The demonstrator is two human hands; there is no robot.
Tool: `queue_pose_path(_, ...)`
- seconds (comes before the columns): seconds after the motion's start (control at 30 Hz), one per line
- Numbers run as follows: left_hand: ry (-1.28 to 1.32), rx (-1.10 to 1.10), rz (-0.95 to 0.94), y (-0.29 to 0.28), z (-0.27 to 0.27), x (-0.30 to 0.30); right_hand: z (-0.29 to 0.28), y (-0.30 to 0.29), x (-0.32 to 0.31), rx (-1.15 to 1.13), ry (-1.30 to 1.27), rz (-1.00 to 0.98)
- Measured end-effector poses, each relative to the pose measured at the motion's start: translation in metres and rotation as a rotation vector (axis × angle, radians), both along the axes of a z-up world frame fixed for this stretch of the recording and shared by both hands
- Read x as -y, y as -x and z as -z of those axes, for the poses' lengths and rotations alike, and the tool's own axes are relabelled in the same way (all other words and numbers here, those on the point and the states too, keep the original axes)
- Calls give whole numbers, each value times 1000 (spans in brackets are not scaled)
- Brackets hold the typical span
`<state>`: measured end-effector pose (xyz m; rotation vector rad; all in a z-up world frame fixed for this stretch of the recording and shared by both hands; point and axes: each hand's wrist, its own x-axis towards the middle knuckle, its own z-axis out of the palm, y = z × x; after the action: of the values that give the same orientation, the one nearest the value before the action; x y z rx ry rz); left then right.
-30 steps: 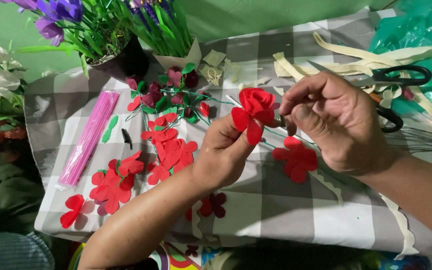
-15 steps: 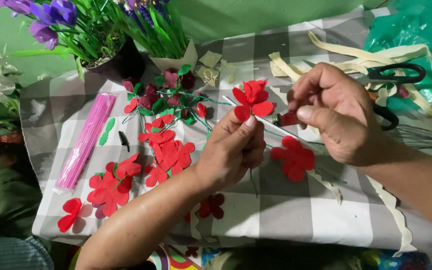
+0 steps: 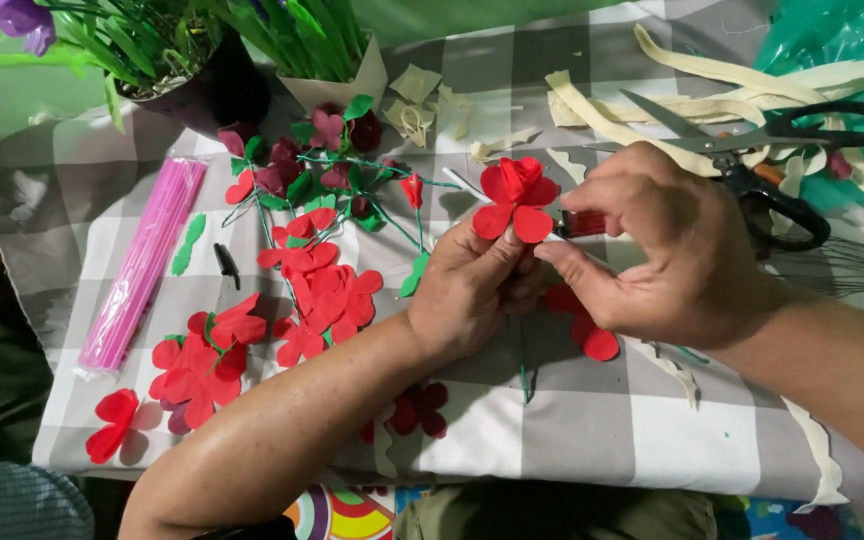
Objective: The person constructs a paper rose by hand using glue and a lighter to melt the adhesive, attaching red paper petals to a green wire stem and securing them.
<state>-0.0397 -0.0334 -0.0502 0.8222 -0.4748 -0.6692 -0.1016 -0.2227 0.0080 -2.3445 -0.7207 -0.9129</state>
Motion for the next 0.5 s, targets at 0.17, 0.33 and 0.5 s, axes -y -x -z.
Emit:
queue_pose_path(0.17, 24, -84, -26, -2, 3, 0, -1, -1, -3, 95, 113, -58)
queue_pose_path(0.33, 23, -42, 15, -2, 4, 0, -7, -4, -3, 71, 57, -113)
queue_pose_path(0.5, -29, 74, -123, -1, 3, 3, -35, -8, 27, 129, 49, -49)
